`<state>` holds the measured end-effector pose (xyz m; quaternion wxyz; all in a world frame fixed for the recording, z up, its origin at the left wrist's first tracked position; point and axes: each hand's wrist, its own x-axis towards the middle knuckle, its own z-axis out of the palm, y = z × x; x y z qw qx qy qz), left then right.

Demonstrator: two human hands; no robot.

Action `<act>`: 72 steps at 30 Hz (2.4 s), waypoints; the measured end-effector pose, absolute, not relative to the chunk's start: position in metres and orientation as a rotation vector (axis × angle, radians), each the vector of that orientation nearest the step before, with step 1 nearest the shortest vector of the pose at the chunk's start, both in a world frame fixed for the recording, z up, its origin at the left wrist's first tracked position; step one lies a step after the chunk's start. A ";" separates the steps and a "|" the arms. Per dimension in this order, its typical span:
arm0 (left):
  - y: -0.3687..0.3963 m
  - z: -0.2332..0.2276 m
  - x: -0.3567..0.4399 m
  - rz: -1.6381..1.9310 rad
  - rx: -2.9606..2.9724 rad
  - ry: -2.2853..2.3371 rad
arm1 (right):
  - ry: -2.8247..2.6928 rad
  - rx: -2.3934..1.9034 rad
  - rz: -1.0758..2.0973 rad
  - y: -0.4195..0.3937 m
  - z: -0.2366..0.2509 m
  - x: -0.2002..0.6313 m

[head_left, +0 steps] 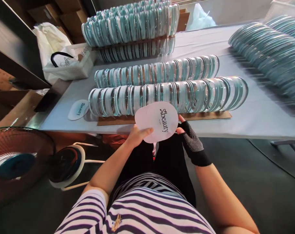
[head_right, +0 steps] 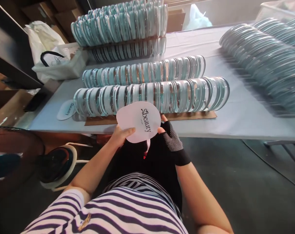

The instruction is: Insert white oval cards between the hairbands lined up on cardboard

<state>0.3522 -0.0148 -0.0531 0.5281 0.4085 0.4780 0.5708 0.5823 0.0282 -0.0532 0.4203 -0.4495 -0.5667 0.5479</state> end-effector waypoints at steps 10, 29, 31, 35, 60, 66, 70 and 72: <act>-0.020 -0.065 0.375 1.416 0.916 1.255 | -1.710 -1.228 0.828 -0.022 -0.051 0.556; 0.225 0.086 0.550 1.476 0.782 0.615 | -1.220 -2.024 -0.299 0.044 -0.001 0.770; 0.249 0.087 0.579 1.384 0.789 0.638 | -1.293 -2.049 -0.314 0.050 0.007 0.769; 0.267 0.073 0.605 1.379 0.720 0.686 | -1.502 -2.078 -0.345 0.062 0.024 0.769; 0.261 0.056 0.595 1.442 0.377 0.632 | -2.166 -2.096 -0.028 0.164 0.018 0.740; 0.255 0.057 0.598 1.476 0.446 0.640 | -1.583 -1.487 1.457 0.166 0.023 0.752; 0.254 0.054 0.601 1.507 0.520 0.641 | -1.269 -1.141 1.682 0.172 0.019 0.750; 0.257 0.051 0.602 1.527 0.568 0.658 | -1.420 -1.320 1.588 0.174 0.022 0.748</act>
